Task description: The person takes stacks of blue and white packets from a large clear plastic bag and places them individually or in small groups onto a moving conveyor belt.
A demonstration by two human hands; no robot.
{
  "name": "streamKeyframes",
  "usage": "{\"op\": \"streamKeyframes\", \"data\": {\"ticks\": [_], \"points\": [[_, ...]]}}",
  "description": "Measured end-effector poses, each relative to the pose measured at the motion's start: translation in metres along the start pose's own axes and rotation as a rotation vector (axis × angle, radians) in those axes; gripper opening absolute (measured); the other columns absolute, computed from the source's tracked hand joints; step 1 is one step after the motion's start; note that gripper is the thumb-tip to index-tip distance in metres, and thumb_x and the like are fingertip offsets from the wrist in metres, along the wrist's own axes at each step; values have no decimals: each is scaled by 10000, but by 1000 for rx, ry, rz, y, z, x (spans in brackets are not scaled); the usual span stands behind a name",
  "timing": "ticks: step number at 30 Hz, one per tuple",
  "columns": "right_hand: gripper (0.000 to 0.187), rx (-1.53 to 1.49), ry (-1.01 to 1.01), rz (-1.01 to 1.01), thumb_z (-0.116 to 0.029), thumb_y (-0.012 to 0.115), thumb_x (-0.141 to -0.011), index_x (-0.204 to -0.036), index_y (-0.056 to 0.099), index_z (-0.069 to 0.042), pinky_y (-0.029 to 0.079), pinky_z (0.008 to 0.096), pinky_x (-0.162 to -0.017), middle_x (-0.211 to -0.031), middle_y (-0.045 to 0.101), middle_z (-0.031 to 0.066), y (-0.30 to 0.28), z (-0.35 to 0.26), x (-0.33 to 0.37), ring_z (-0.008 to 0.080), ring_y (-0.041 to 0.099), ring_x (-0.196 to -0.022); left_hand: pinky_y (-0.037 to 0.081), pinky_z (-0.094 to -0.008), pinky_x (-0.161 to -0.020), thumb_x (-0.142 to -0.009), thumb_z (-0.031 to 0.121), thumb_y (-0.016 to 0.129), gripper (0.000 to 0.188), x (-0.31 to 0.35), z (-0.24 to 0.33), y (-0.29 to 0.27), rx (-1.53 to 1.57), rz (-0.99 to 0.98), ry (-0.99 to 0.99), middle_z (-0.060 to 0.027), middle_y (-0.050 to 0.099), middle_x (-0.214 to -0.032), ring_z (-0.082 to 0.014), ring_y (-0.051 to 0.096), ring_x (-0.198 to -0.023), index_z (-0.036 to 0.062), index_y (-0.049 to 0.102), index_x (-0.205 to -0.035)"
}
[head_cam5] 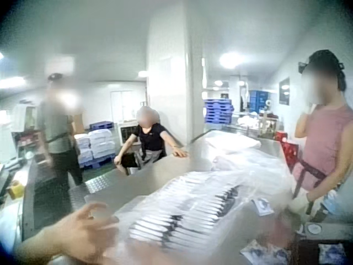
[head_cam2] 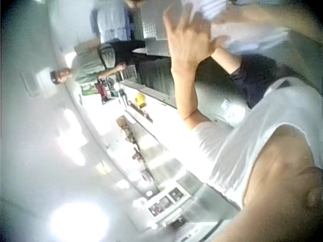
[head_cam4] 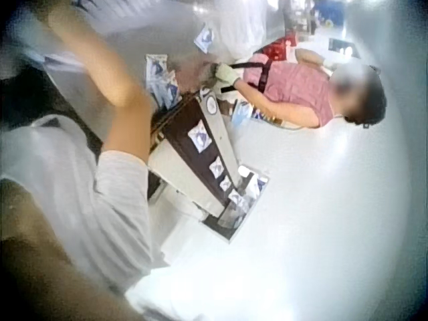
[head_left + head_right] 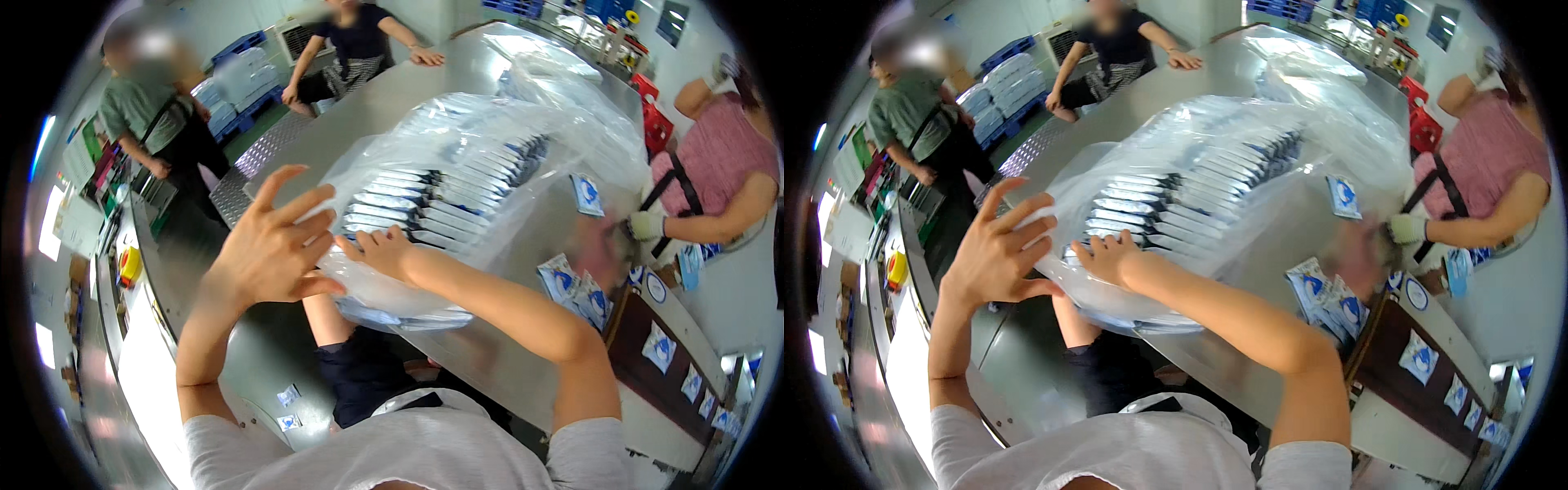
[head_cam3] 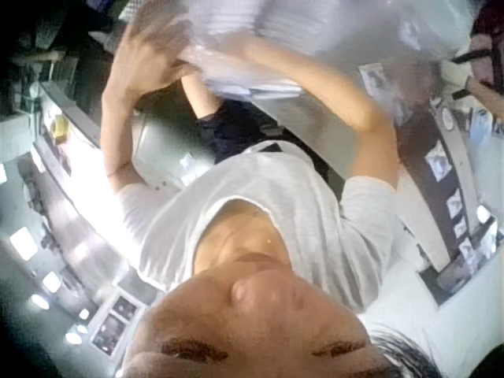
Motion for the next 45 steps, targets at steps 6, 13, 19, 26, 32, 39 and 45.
{"op": "streamKeyframes", "data": {"ticks": [6, 13, 19, 26, 32, 39, 45], "points": [[537, -414, 232, 767, -262, 633, -812, -1259, 480, -8, 328, 529, -1022, -1288, 496, 180, -45, 38, 94, 337, 466, -1210, 336, -567, -928, -802, 739, 345, 800, -7, 33, -21, -44, 170, -22, -166, 620, -1053, -366, 563, -1006, -8, 608, -918], [388, -233, 607, 997, -78, 669, -742, -1118, 574, -75, 382, 409, -949, -1173, 530, 119, -1, 67, 308, 308, 502, -1102, 488, -363, -721, -829, 260, 630, 229, -88, 209, 67, 1239, 188, 368, -95, 624, -973, -266, 605, -874, 33, 617, -853], [419, -121, 1230, 239, -29, 621, -750, -1162, 552, -54, 410, 426, -955, -1229, 534, 161, 118, 169, 611, 360, 505, -1133, 473, -385, -782, -860, 112, 595, 109, -124, 293, 176, 1624, -151, 105, -111, 633, -986, -311, 589, -934, 22, 623, -915], [406, -732, 1175, -209, -282, 797, -654, -857, 581, -5, 394, 342, -654, -822, 557, 114, 200, 188, 678, 202, 502, -765, 476, -334, -848, -917, 170, 565, 271, -157, 344, 240, 1806, -432, -163, -105, 588, -1143, -208, 586, -1004, 8, 566, -1134], [415, -637, 653, 302, -334, 718, -772, -980, 588, 0, 450, 337, -765, -931, 594, 136, 137, 225, 508, 248, 576, -861, 394, -335, -989, -878, 250, 637, 622, -188, 370, 297, 2131, -364, -769, -173, 488, -1305, -226, 488, -1181, -48, 358, -1348], [674, -1039, 732, -134, -499, 767, -684, -1068, 612, 34, 454, 333, -844, -1026, 651, 185, 257, 242, 431, 226, 603, -969, 438, -383, -957, -857, 283, 672, 527, -245, 393, 299, 2672, -206, -1234, -123, 543, -1240, -233, 538, -1135, 4, 465, -1253], [568, -1300, 799, 113, -454, 777, -686, -986, 679, 19, 485, 310, -584, -869, 665, 112, 210, 218, 391, 159, 630, -724, 496, -404, -869, -832, 408, 675, 544, -247, 337, 257, 2720, -159, -1297, -122, 613, -1120, -257, 618, -988, 16, 533, -1182]]}}
Point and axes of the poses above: each hand's wrist, its own x-axis away from the middle knuckle, its own y-axis out of the palm, z = x × y, the point moved 7 cm from there along -x, towards the middle knuckle
